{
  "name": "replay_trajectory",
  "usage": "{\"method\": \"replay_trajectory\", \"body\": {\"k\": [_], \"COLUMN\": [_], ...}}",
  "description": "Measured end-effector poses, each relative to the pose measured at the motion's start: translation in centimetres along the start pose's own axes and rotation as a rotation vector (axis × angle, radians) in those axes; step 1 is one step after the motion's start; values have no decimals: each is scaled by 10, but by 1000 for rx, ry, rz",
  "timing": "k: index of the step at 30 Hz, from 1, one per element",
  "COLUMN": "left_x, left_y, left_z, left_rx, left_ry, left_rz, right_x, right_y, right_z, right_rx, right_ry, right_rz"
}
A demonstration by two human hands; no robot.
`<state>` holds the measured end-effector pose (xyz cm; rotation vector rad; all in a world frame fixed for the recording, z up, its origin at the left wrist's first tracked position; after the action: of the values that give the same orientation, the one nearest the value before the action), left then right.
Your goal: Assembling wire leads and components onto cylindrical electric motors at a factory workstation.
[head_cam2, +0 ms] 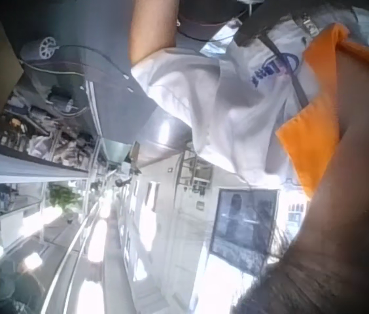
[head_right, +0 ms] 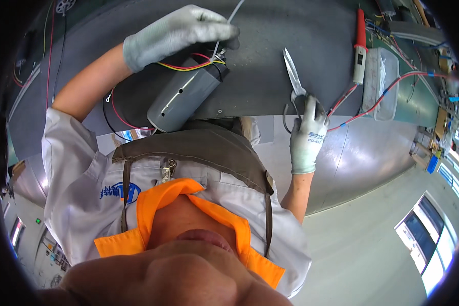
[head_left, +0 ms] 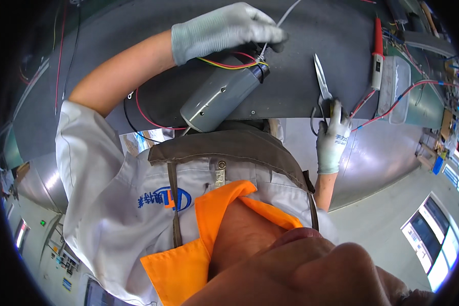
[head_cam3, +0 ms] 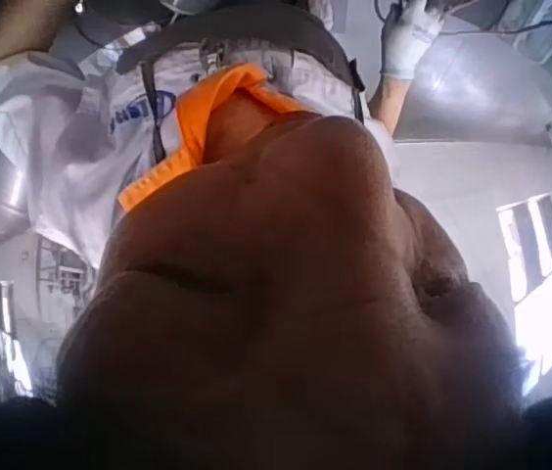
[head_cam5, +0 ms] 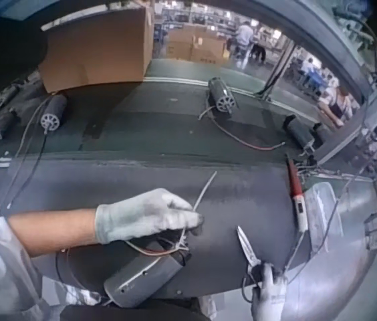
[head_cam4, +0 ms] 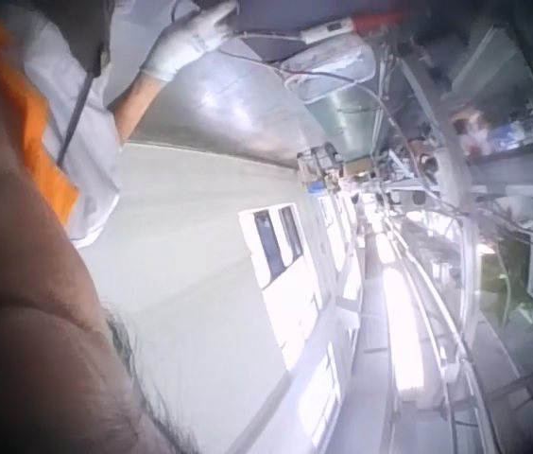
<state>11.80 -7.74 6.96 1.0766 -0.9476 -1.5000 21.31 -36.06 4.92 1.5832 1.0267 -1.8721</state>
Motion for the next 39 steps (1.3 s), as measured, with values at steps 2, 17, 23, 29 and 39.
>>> {"method": "replay_trajectory", "body": {"k": [2, 17, 23, 29, 39], "left_x": [-9, -14, -45, -16, 2], "left_y": [-27, -46, 4, -18, -35], "left_z": [-1, 11, 122, 198, 96], "left_rx": [-55, 179, 380, 104, 313], "left_ry": [-55, -25, 92, 156, 1148], "left_rz": [506, 1035, 55, -605, -633], "right_x": [15, -21, -24, 11, 56], "right_y": [28, -115, -78, -34, -169], "right_z": [-3, -70, -75, -83, -170], "right_rx": [149, -440, -279, -207, -358], "right_ry": [-132, -544, -294, -415, -822], "right_rz": [125, -268, -69, -417, -1100]}}
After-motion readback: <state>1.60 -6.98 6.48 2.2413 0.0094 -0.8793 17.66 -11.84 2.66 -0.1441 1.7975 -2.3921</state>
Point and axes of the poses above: each hand's wrist, its own z-axis away from the middle knuckle, its own x-axis out of the palm, y = z × x, the point moved 8 cm from there along -z, towards the middle knuckle, and after that the axes turned 8 degrees about -y, right-handed, at the moved point
